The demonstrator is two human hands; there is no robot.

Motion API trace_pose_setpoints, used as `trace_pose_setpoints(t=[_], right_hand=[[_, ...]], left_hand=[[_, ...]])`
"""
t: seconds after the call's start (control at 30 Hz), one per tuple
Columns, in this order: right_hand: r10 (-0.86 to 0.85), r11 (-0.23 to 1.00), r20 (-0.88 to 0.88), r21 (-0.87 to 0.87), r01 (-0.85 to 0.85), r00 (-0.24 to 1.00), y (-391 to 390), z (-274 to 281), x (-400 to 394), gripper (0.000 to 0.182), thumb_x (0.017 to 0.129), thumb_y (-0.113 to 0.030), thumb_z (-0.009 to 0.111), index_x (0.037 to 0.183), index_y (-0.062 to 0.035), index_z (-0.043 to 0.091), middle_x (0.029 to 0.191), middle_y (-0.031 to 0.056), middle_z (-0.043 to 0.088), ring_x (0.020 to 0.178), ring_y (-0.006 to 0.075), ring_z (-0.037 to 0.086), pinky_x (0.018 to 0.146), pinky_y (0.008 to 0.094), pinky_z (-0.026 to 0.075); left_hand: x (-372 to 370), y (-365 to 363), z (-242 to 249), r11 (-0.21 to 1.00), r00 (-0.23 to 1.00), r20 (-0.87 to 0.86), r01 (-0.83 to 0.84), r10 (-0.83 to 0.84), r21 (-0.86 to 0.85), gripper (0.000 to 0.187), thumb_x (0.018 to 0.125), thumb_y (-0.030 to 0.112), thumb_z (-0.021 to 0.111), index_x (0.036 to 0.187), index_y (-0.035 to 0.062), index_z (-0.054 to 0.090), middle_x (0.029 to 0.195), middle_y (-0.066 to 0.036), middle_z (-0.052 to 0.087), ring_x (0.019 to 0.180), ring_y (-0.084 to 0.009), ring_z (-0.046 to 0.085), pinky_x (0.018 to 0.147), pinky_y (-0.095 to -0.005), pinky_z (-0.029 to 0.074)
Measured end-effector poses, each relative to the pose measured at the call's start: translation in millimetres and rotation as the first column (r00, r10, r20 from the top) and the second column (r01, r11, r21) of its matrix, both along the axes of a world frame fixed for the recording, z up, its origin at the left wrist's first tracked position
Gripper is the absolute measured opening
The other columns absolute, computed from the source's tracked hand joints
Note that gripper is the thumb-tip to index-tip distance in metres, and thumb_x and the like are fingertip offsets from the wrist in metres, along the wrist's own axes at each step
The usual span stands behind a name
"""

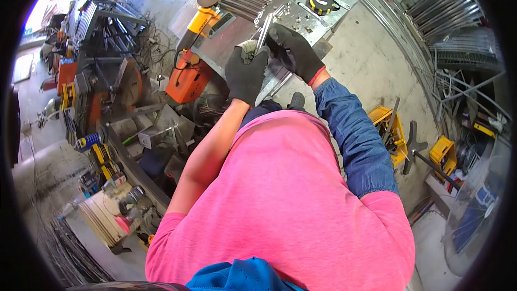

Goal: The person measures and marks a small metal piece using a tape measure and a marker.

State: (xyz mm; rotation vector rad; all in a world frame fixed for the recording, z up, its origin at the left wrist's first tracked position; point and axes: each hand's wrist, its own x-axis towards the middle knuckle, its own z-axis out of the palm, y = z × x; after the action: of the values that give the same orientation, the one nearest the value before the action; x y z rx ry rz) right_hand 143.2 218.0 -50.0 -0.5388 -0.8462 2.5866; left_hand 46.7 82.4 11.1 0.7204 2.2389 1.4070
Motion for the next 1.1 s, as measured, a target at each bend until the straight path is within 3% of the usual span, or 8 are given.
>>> trace_pose_setpoints(t=[0.1, 0.17, 0.23, 0.3, 0.37, 0.5, 0.57, 1.1], right_hand=[[0.022, 0.951, 0.007, 0.308, -0.023, 1.0, -0.1, 19.5, -12.5, 0.041, 0.109, -0.031, 0.056, 0.14, -0.0041, 0.06, 0.12, 0.0071, 0.07, 0.108, 0.0141, 0.067, 0.096, 0.0313, 0.054], [0.056, 0.994, -0.062, 0.096, -0.05, 0.997, 13.0, 6.8, -26.9, 0.044, 0.109, -0.03, 0.059, 0.143, -0.0019, 0.057, 0.125, 0.0105, 0.07, 0.113, 0.0167, 0.068, 0.099, 0.0329, 0.055], [0.087, 0.995, -0.098, 0.053, -0.082, 0.991, 26.1, 2.7, -37.3, 0.047, 0.108, -0.03, 0.061, 0.144, -0.0013, 0.055, 0.126, 0.012, 0.07, 0.112, 0.0201, 0.069, 0.1, 0.0363, 0.056], [0.131, 0.991, -0.159, -0.014, -0.135, 0.979, 39.1, 3.6, -43.1, 0.046, 0.107, -0.028, 0.062, 0.144, -0.0017, 0.055, 0.127, 0.0128, 0.069, 0.111, 0.0245, 0.07, 0.103, 0.0431, 0.057], [0.126, 0.99, -0.151, -0.046, -0.135, 0.98, 47.1, 4.0, -48.7, 0.046, 0.106, -0.027, 0.062, 0.144, -0.0017, 0.055, 0.126, 0.0136, 0.07, 0.111, 0.0271, 0.07, 0.105, 0.0497, 0.056], [0.16, 0.968, -0.177, -0.164, -0.19, 0.971, 54.1, 5.9, -63.8, 0.042, 0.105, -0.027, 0.065, 0.138, -0.0018, 0.058, 0.124, 0.0128, 0.07, 0.11, 0.0276, 0.07, 0.105, 0.0528, 0.055], [0.163, 0.957, -0.189, -0.208, -0.202, 0.968, 54.9, 8.6, -66.2, 0.045, 0.104, -0.028, 0.067, 0.139, -0.0009, 0.057, 0.121, 0.0122, 0.07, 0.107, 0.0295, 0.069, 0.104, 0.0512, 0.056], [0.178, 0.983, -0.196, -0.016, -0.184, 0.964, 46.1, 23.3, -80.1, 0.048, 0.104, -0.026, 0.065, 0.141, 0.002, 0.056, 0.123, 0.0164, 0.07, 0.105, 0.0263, 0.071, 0.1, 0.0461, 0.058]], left_hand=[[-1.5, -2.4, -10.5, 0.994, 0.999, 0.038, -0.018, 0.014, 0.103, 0.034, 0.088, 0.028, 0.082, 0.109, 0.0019, 0.074, 0.087, -0.007, 0.076, 0.076, -0.0131, 0.067, 0.072, -0.0331, 0.053], [-6.0, -5.5, -12.5, 0.986, 0.998, 0.067, -0.01, -0.001, 0.168, 0.035, 0.089, 0.027, 0.082, 0.112, 0.0026, 0.074, 0.088, -0.005, 0.075, 0.076, -0.0102, 0.065, 0.071, -0.0312, 0.053], [-14.1, -12.9, -5.4, 0.944, 0.947, 0.225, 0.161, -0.23, 0.287, 0.038, 0.09, 0.028, 0.082, 0.118, 0.0039, 0.073, 0.09, -0.003, 0.074, 0.076, -0.0074, 0.063, 0.068, -0.029, 0.052], [-33.2, -23.7, -2.6, 0.946, 0.919, 0.262, 0.239, -0.293, 0.218, 0.039, 0.09, 0.027, 0.081, 0.117, 0.0011, 0.073, 0.088, -0.005, 0.074, 0.076, -0.0097, 0.065, 0.07, -0.0286, 0.053], [-56.3, -36.0, -37.6, 0.842, 0.85, 0.363, 0.482, -0.381, -0.244, 0.036, 0.094, 0.032, 0.075, 0.116, 0.0029, 0.073, 0.089, -0.005, 0.075, 0.073, -0.0108, 0.066, 0.064, -0.0281, 0.054], [-84.7, -60.5, -91.1, 0.833, 0.808, 0.512, 0.479, -0.293, -0.278, 0.034, 0.096, 0.035, 0.07, 0.113, 0.005, 0.072, 0.088, -0.006, 0.074, 0.067, -0.0131, 0.068, 0.059, -0.0287, 0.054], [-92.5, -61.8, -98.3, 0.921, 0.712, 0.676, 0.368, -0.191, -0.127, 0.031, 0.096, 0.034, 0.07, 0.111, 0.0066, 0.071, 0.086, -0.008, 0.074, 0.063, -0.0156, 0.068, 0.054, -0.03, 0.055], [-109.8, -65.9, -109.0, 0.921, 0.57, 0.788, 0.39, -0.232, -0.011, 0.037, 0.097, 0.036, 0.07, 0.113, 0.0026, 0.069, 0.09, -0.012, 0.074, 0.065, -0.0182, 0.068, 0.052, -0.0319, 0.052]])
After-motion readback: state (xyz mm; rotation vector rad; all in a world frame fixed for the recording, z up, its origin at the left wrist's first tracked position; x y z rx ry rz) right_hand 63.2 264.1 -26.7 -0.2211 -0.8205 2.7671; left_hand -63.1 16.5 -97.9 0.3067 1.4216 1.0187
